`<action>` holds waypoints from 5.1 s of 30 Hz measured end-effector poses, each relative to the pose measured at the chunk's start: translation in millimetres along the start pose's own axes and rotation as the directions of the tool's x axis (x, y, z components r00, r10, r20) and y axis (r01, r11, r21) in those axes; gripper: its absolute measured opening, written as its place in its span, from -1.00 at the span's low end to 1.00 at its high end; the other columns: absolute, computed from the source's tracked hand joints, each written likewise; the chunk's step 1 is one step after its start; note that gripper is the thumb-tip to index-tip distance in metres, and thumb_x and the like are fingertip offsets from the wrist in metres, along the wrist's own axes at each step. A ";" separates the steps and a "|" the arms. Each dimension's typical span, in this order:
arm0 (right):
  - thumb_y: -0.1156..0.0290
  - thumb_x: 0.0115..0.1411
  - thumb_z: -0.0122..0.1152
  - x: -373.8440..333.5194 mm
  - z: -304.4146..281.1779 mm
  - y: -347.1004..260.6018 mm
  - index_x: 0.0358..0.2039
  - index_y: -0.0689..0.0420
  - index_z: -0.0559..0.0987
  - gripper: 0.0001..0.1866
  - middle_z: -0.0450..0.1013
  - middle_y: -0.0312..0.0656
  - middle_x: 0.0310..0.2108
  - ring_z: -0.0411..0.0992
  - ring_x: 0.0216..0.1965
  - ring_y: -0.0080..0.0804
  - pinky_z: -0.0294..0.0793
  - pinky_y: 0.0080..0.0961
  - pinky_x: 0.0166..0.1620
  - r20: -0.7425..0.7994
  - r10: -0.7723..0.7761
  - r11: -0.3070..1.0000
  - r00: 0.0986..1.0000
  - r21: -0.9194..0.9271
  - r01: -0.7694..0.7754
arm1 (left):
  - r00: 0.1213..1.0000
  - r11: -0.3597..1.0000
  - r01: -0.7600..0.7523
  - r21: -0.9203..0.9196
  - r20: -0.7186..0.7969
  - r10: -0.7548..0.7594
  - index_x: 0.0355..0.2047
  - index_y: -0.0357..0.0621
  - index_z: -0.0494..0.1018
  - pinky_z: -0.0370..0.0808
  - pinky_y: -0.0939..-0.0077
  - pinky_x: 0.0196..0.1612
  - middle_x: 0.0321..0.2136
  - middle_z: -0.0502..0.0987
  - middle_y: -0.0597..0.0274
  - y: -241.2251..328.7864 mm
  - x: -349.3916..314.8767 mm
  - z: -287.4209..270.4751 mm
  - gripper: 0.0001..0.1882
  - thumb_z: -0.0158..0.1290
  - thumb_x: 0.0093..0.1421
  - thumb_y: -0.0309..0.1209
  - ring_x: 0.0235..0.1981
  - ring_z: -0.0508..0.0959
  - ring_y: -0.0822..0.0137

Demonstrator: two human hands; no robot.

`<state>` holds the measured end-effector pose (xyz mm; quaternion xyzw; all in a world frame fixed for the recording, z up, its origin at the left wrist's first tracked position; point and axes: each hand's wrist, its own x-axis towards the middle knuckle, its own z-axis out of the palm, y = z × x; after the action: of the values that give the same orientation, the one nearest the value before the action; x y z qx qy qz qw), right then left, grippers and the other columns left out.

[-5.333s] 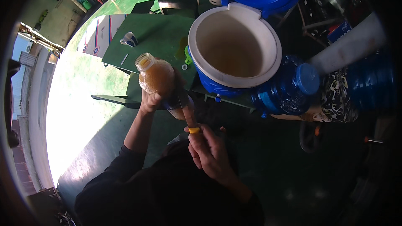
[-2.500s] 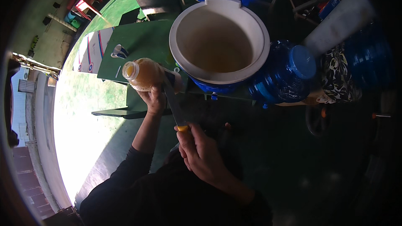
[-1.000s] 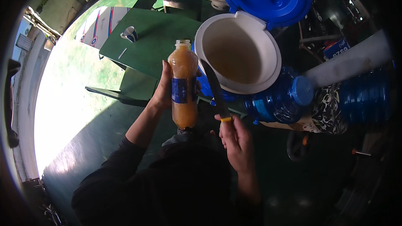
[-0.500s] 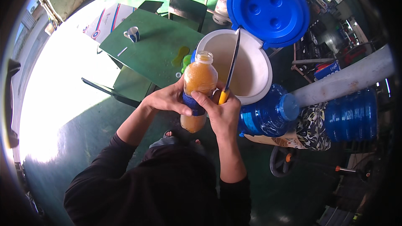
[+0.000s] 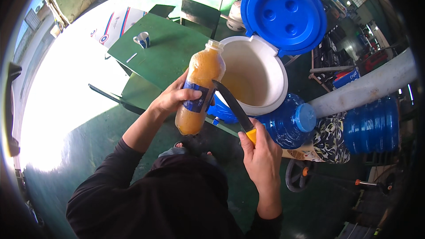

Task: The person opens a large blue cooler and pours a yellow liquid from a plastic bottle into it. They then retrieve a knife from a nearby cabinet and use it to scrape the inside of the bottle before pouring the remaining contents into the cooler.

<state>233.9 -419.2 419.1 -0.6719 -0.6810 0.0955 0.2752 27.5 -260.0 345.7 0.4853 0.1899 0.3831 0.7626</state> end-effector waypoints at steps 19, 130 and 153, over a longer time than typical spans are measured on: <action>0.43 0.27 0.13 28.9 -41.1 26.5 -0.20 0.28 0.54 -0.81 0.50 -0.27 -0.57 0.26 -0.69 -0.73 0.23 -0.70 -0.61 0.300 0.053 0.864 0.952 0.464 -0.195 | 0.982 0.997 -0.047 0.063 0.188 0.034 0.22 -0.31 0.13 0.27 0.37 0.18 0.03 0.40 0.10 -2.5 -1.2 -13.5 0.08 0.38 -0.15 0.09 0.07 0.38 0.26; 0.27 0.32 0.06 58.8 422.3 28.8 -0.38 0.21 0.40 -0.74 0.38 -0.20 -0.66 0.41 -0.62 -0.27 0.33 -0.38 -0.52 0.561 0.473 0.294 0.679 0.627 -0.722 | 0.885 0.861 0.158 0.483 -0.456 0.093 0.10 -0.29 0.26 0.40 0.41 0.07 -0.01 0.42 0.13 -225.3 10.5 -303.6 -0.39 0.18 0.02 -0.49 -0.02 0.46 0.32; 0.27 0.33 0.03 72.5 416.3 49.4 -0.32 0.17 0.45 -0.78 0.26 -0.38 -0.67 0.11 -0.77 -0.76 0.07 -0.73 -0.71 0.714 0.389 -0.367 0.582 0.699 -0.614 | 0.928 0.586 0.176 0.791 -0.332 0.170 -0.28 -0.24 0.51 0.50 0.43 -0.19 -0.30 0.58 0.19 -237.8 32.1 -284.8 -0.71 0.23 -0.04 -0.43 -0.28 0.58 0.31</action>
<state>71.0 -245.3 66.6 -0.4819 -0.0329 0.7038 0.5210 -45.4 -121.9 7.5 0.6961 0.4854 0.3379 0.4070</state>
